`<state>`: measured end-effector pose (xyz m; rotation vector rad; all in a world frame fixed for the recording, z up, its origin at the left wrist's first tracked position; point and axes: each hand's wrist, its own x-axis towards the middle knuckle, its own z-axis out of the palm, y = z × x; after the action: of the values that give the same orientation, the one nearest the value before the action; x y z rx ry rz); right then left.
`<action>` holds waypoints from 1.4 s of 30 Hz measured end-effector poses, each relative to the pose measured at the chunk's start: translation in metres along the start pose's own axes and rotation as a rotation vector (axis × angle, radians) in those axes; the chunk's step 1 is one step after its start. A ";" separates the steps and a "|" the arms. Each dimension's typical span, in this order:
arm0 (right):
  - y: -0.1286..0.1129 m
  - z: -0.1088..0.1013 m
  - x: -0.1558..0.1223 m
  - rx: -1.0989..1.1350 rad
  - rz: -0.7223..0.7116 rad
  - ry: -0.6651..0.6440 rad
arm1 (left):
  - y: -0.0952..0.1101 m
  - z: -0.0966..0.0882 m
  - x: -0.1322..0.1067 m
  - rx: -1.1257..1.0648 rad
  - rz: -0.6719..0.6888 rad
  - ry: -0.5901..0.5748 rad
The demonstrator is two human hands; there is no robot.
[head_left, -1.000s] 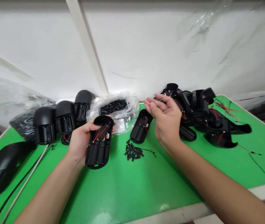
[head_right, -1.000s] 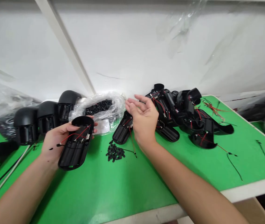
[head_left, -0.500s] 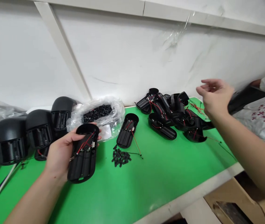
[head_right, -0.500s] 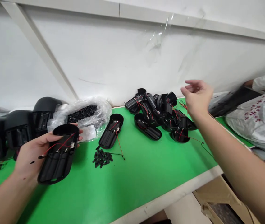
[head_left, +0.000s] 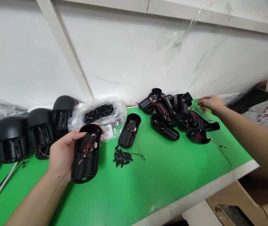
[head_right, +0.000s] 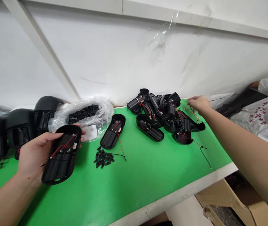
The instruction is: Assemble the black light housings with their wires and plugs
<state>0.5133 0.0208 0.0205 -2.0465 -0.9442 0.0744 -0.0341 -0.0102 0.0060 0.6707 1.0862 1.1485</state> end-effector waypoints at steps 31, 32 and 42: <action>-0.140 0.138 -0.209 0.014 -0.723 -0.330 | -0.012 -0.026 -0.013 2.066 0.734 0.428; -0.140 0.137 -0.210 0.076 -0.739 -0.295 | -0.011 -0.023 -0.016 2.003 0.792 0.443; -0.154 0.123 -0.238 0.604 -0.781 -0.142 | -0.025 0.032 -0.028 0.348 0.127 -0.291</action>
<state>0.2064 0.0041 -0.0110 -1.0482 -1.5296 0.0714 0.0039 -0.0410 0.0050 1.1562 1.0117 0.9378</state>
